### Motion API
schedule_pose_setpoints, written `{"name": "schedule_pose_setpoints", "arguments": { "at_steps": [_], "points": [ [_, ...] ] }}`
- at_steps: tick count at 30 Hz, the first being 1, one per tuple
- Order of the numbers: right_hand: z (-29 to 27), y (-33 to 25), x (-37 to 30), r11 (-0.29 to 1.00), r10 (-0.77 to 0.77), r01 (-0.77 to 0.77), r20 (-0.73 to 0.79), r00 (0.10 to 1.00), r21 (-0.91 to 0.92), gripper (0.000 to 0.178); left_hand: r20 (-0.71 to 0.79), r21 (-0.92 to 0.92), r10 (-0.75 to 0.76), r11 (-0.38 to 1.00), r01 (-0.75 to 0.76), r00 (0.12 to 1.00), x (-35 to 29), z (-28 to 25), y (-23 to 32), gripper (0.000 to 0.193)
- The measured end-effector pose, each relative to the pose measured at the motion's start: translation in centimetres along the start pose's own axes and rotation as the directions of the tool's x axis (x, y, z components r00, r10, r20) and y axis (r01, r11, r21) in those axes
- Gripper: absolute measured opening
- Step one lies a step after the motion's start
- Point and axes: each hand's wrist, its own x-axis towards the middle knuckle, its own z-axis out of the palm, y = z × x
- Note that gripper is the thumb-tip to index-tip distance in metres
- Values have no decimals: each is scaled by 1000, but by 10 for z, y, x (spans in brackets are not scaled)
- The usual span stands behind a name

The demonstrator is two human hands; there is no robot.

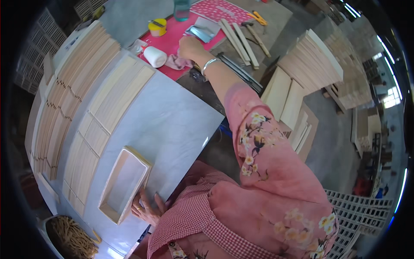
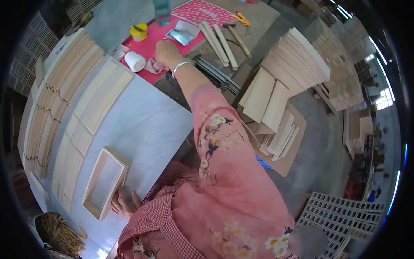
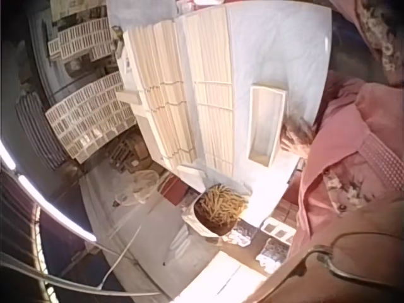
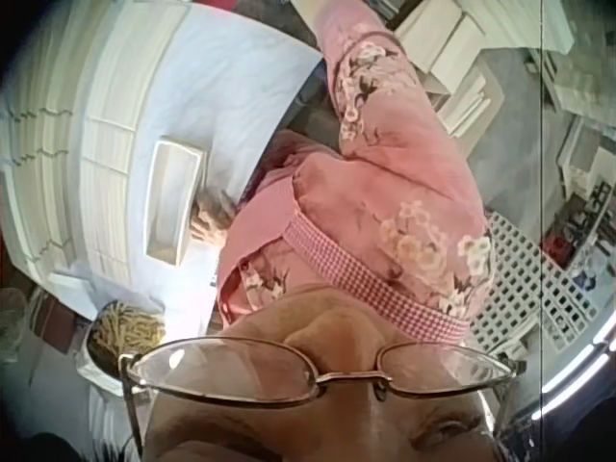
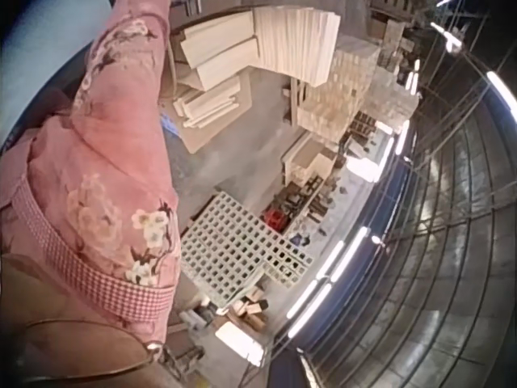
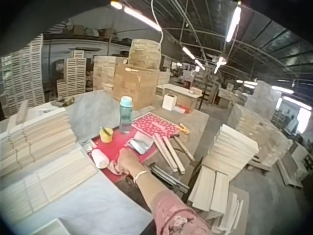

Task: Assembling wooden boxes by gluing components and securing them with a nail gun.

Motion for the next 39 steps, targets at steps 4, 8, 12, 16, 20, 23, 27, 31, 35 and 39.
{"name": "schedule_pose_setpoints", "arguments": {
  "at_steps": [4,8,12,16,20,23,27,31,35,39],
  "points": [
    [-44,36,-84,951,143,56,-596,791,303,32,-34,34,1,999,0,999,-4,5,-5,55],
    [-54,188,-193,943,262,-311,-845,467,120,39,-44,12,30,999,-30,999,-6,5,-6,56],
    [-43,235,-288,567,784,-818,-371,498,99,61,-32,-36,-4,999,3,999,-5,7,-9,56],
    [-23,220,-303,551,807,-832,-206,553,-72,72,-61,0,15,1000,-15,998,-7,8,-10,59],
    [1,217,-299,583,782,-807,-204,589,-95,71,-69,-1,43,999,-43,997,-8,8,-10,61],
    [20,216,-298,582,767,-810,-276,578,-79,69,-84,0,30,1000,-30,996,-8,4,-9,61],
    [18,215,-299,558,788,-830,-315,528,6,71,-55,-17,18,1000,-19,998,-9,1,-6,61],
    [10,214,-298,448,875,-892,-238,422,63,72,-51,-14,1,1000,-1,999,-8,3,-6,61],
    [-18,193,-299,403,903,-895,-245,354,191,76,-121,-103,1,995,-14,993,-10,1,-7,62],
    [-36,188,-298,431,876,-843,-374,305,321,78,-138,-190,9,981,-35,990,-11,-2,-10,61]
  ]
}}
